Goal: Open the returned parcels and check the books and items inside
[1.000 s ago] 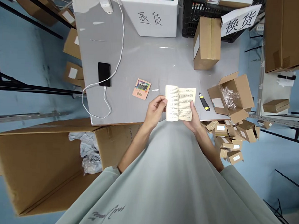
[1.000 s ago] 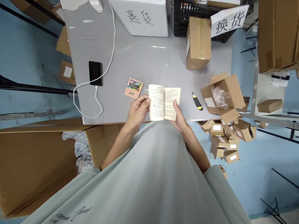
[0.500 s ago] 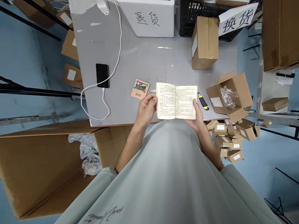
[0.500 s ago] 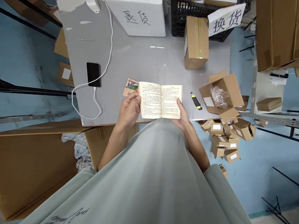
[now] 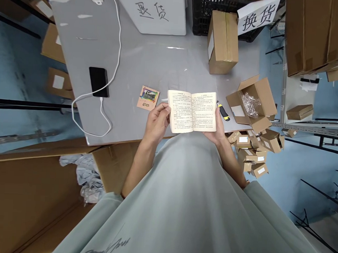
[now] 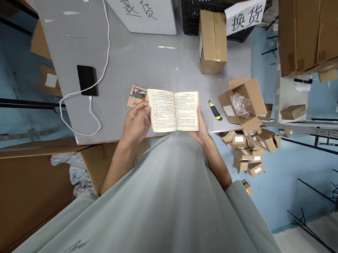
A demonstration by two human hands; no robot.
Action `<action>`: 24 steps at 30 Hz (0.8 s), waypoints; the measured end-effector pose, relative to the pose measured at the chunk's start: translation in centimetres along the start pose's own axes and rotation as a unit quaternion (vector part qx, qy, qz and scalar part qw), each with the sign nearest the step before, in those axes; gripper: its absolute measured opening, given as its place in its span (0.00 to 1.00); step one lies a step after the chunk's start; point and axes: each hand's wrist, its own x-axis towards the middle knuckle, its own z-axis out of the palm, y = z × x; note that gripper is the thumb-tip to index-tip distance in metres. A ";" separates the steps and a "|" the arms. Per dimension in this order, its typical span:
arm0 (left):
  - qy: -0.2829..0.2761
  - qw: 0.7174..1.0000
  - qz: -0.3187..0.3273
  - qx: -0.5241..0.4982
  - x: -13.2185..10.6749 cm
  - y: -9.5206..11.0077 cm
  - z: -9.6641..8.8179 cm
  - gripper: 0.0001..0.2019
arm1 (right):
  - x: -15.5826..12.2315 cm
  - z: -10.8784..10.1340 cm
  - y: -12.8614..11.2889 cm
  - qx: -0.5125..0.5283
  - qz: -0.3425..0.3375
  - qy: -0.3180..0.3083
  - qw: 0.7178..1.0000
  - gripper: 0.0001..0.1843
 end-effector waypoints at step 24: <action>-0.004 1.000 -0.008 0.014 -0.6 -0.7 0.1 0.20 | -0.8 -0.1 0.4 -0.162 -0.038 0.012 0.986 0.43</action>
